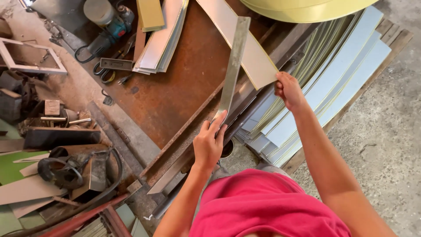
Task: Smoothing the edges of curved metal strips using a hand file at a workbench.
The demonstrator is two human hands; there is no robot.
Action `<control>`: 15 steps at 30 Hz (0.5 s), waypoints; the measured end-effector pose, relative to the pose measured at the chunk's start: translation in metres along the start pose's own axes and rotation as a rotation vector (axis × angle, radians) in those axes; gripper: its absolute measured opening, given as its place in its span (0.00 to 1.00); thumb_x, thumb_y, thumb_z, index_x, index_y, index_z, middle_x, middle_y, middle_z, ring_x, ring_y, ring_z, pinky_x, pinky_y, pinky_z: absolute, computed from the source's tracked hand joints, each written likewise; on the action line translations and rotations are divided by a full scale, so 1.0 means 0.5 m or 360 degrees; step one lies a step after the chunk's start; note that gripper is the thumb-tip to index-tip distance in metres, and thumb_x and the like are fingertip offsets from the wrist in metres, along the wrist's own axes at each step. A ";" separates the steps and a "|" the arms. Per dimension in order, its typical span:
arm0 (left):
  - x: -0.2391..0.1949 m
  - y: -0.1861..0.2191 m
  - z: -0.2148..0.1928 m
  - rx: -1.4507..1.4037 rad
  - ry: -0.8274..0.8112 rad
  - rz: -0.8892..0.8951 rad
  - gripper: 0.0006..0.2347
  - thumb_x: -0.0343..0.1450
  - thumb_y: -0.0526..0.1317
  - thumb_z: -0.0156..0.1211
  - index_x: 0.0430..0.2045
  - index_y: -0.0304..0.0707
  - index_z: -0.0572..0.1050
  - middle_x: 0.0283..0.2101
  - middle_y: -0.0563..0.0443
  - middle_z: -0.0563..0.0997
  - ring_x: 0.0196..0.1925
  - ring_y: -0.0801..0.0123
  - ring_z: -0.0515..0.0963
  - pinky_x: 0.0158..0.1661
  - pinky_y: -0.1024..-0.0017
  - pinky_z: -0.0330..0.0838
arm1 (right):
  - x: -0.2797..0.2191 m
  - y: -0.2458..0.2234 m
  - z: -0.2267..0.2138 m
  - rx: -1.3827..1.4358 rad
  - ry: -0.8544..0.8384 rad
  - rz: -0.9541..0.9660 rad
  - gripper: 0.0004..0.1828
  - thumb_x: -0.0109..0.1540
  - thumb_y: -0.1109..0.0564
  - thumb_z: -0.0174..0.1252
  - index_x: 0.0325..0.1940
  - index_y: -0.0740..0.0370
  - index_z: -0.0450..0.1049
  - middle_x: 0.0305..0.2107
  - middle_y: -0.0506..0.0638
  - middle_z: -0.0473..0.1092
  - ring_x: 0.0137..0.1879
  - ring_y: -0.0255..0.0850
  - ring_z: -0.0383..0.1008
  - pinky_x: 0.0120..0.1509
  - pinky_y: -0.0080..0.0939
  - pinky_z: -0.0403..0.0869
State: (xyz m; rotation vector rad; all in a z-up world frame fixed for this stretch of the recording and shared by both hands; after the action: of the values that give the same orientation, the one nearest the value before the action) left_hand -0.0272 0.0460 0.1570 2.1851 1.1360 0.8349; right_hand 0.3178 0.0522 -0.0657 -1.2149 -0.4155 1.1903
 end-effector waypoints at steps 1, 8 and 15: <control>-0.006 -0.005 0.000 0.0003 0.0005 -0.0005 0.16 0.74 0.39 0.62 0.58 0.55 0.76 0.36 0.45 0.79 0.32 0.51 0.80 0.33 0.59 0.74 | 0.005 0.006 -0.002 -0.0002 -0.0007 0.0003 0.12 0.75 0.49 0.53 0.42 0.57 0.66 0.23 0.39 0.58 0.26 0.29 0.56 0.31 0.32 0.60; -0.050 -0.061 0.015 -0.0132 -0.0059 -0.0289 0.16 0.72 0.38 0.63 0.56 0.53 0.77 0.35 0.43 0.79 0.34 0.50 0.79 0.36 0.61 0.74 | 0.051 0.021 0.005 -0.0969 -0.0227 0.0319 0.18 0.70 0.46 0.49 0.57 0.59 0.71 0.41 0.45 0.76 0.44 0.34 0.77 0.48 0.36 0.73; -0.096 -0.100 0.017 -0.0127 0.0009 -0.0280 0.17 0.71 0.39 0.64 0.55 0.54 0.78 0.30 0.44 0.77 0.31 0.51 0.76 0.33 0.59 0.71 | 0.045 0.122 -0.062 -0.0461 -0.0346 0.0106 0.18 0.72 0.47 0.51 0.63 0.56 0.68 0.42 0.42 0.73 0.42 0.30 0.72 0.46 0.33 0.71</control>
State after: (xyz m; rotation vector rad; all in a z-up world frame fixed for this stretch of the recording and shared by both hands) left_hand -0.0685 0.0287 0.1035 1.9865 1.2550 0.7958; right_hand 0.3223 0.0494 -0.1377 -1.3586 -0.7347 1.3585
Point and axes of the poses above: each hand's wrist, its own x-axis towards the middle knuckle, its own z-axis out of the palm, y = z × x, the point moved 10 cm from there along x, towards the middle knuckle
